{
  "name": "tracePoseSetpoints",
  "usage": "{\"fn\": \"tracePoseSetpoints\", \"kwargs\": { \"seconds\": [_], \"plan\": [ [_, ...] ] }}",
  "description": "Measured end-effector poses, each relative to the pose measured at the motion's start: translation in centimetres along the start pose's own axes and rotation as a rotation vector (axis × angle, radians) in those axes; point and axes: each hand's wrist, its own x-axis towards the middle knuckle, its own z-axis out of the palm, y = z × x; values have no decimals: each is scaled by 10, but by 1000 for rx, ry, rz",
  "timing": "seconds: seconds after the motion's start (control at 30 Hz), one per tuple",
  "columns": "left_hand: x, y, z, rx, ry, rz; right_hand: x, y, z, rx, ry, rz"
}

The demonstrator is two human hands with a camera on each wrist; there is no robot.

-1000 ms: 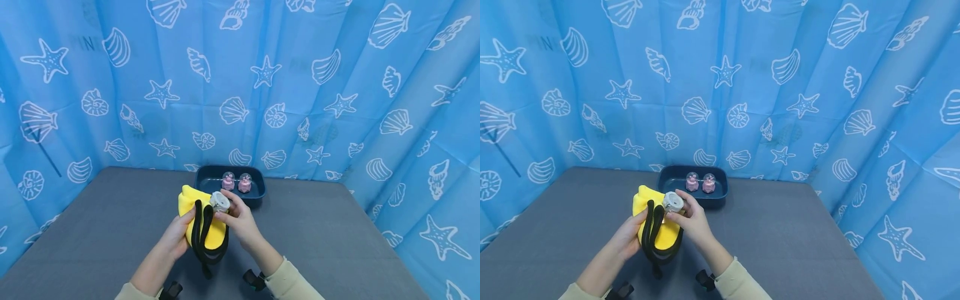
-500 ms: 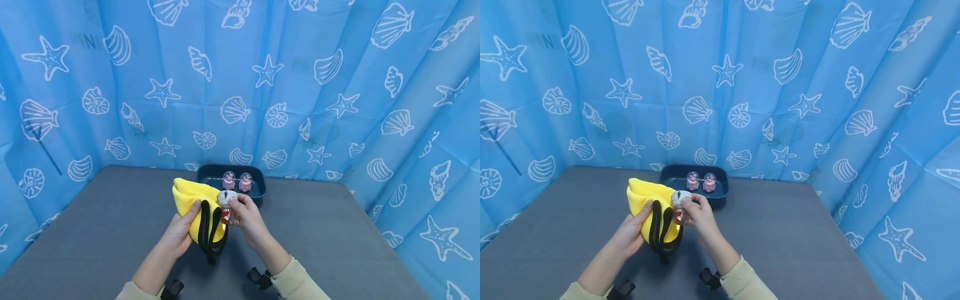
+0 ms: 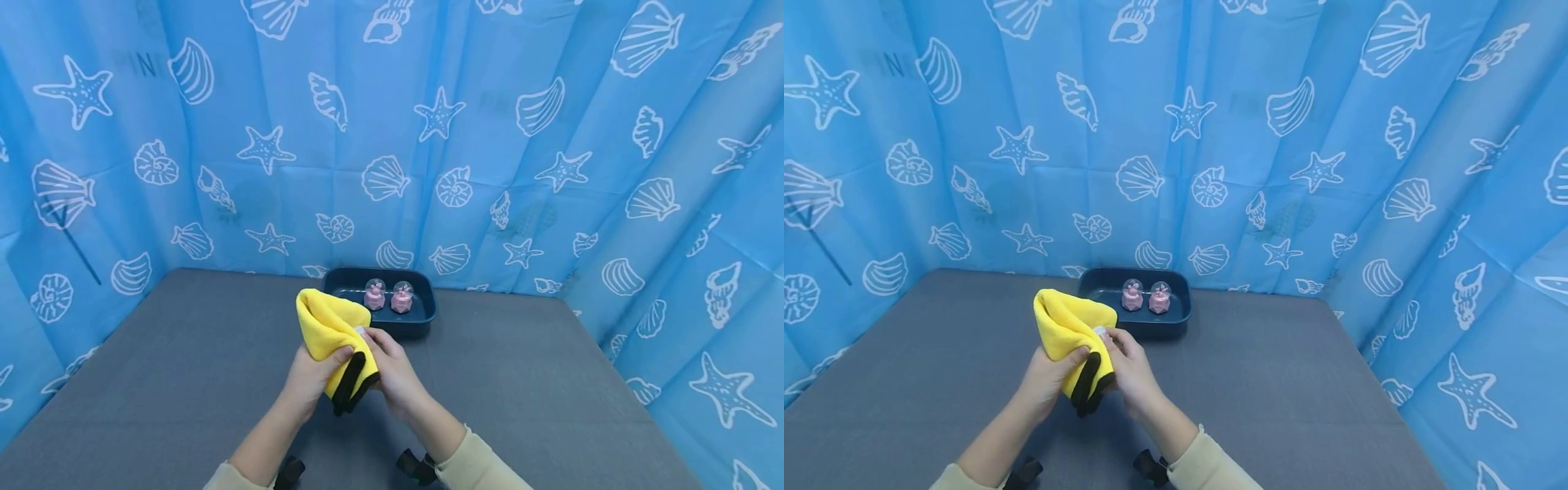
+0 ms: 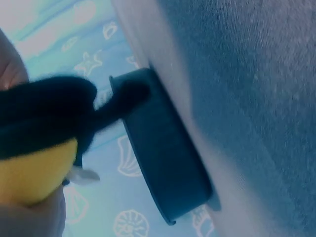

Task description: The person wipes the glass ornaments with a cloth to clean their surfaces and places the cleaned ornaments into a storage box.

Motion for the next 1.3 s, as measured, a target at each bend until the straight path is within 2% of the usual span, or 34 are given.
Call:
{"fn": "tracePoseSetpoints", "kwargs": {
  "seconds": [0.2, 0.43, 0.67, 0.77, 0.93, 1.1, 1.3],
  "plan": [
    [-2, -1, 2, -52, 84, 34, -3, 0, 3, -34, -38, -43],
    [-4, 0, 1, -53, 94, 41, -3, 2, 0, -34, -62, -78],
    [-1, -1, -3, -76, 92, 9, -4, 2, -4, -57, -71, -82],
    [2, -2, -6, -112, 91, -16, -6, 2, -6, -67, -70, -94],
    [4, 1, -12, -189, 95, -81, -7, 0, -9, -118, -8, -139],
    [2, 5, -12, -207, 62, -119, -6, 0, -11, -210, 40, -187],
    [-3, 6, -8, -176, -43, -169, -5, 3, -13, -390, 27, -305]
  ]
}}
